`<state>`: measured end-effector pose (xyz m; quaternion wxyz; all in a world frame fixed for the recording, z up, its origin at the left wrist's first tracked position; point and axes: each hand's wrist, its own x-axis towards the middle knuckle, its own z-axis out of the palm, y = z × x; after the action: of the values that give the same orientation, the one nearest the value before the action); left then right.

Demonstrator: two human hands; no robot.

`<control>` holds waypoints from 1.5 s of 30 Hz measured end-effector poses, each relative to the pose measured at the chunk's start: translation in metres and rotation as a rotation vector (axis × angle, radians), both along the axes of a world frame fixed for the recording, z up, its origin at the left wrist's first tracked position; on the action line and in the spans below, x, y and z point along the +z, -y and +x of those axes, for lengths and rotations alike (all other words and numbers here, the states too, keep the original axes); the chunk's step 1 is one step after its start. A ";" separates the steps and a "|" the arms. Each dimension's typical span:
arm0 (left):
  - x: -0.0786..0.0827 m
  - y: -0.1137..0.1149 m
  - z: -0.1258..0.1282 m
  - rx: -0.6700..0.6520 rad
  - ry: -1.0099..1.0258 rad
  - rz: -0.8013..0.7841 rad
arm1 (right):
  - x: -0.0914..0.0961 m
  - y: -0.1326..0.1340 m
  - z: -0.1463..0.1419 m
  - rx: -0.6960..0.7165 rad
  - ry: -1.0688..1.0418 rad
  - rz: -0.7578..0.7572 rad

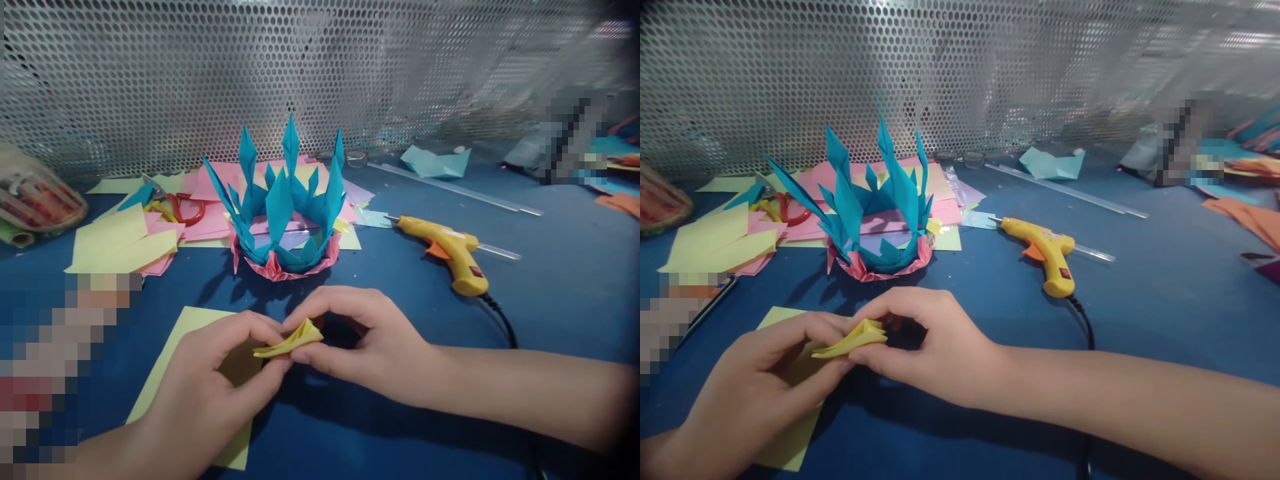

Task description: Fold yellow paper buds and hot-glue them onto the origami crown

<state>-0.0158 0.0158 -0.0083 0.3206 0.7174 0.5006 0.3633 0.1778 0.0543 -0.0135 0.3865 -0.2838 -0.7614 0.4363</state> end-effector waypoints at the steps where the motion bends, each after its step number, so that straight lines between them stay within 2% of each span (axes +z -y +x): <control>1: 0.000 0.001 0.000 0.002 -0.003 0.013 | 0.000 0.000 0.000 -0.005 0.008 0.002; 9: 0.001 0.002 0.001 0.019 -0.031 0.021 | -0.002 0.002 0.003 -0.017 0.018 0.003; 16: -0.002 0.005 -0.003 0.018 -0.013 -0.019 | -0.001 0.004 0.005 0.002 0.016 0.143; 19: 0.001 0.004 0.000 0.046 0.014 -0.029 | 0.000 0.005 0.005 -0.022 0.030 0.139; 24: 0.007 0.000 0.006 0.070 0.036 -0.078 | 0.001 0.006 0.001 -0.097 0.071 -0.062; 31: 0.003 0.000 0.004 0.101 0.181 -0.172 | -0.005 0.000 -0.002 -0.120 -0.061 -0.324; 33: 0.002 0.000 0.003 0.089 0.197 -0.188 | -0.006 0.000 -0.001 -0.108 -0.056 -0.353; 37: -0.001 0.002 -0.002 0.020 0.043 -0.077 | -0.004 0.002 -0.001 -0.091 0.017 -0.344; 40: -0.002 0.004 -0.004 -0.037 -0.122 0.061 | 0.006 0.003 0.001 -0.083 0.186 -0.368; 45: -0.001 0.008 0.000 -0.295 -0.278 0.277 | 0.022 0.005 0.007 -0.065 0.531 -0.300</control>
<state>-0.0157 0.0082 -0.0089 0.1969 0.8628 0.3752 0.2758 0.1845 0.0491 0.0081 0.1414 -0.4661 -0.7533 0.4420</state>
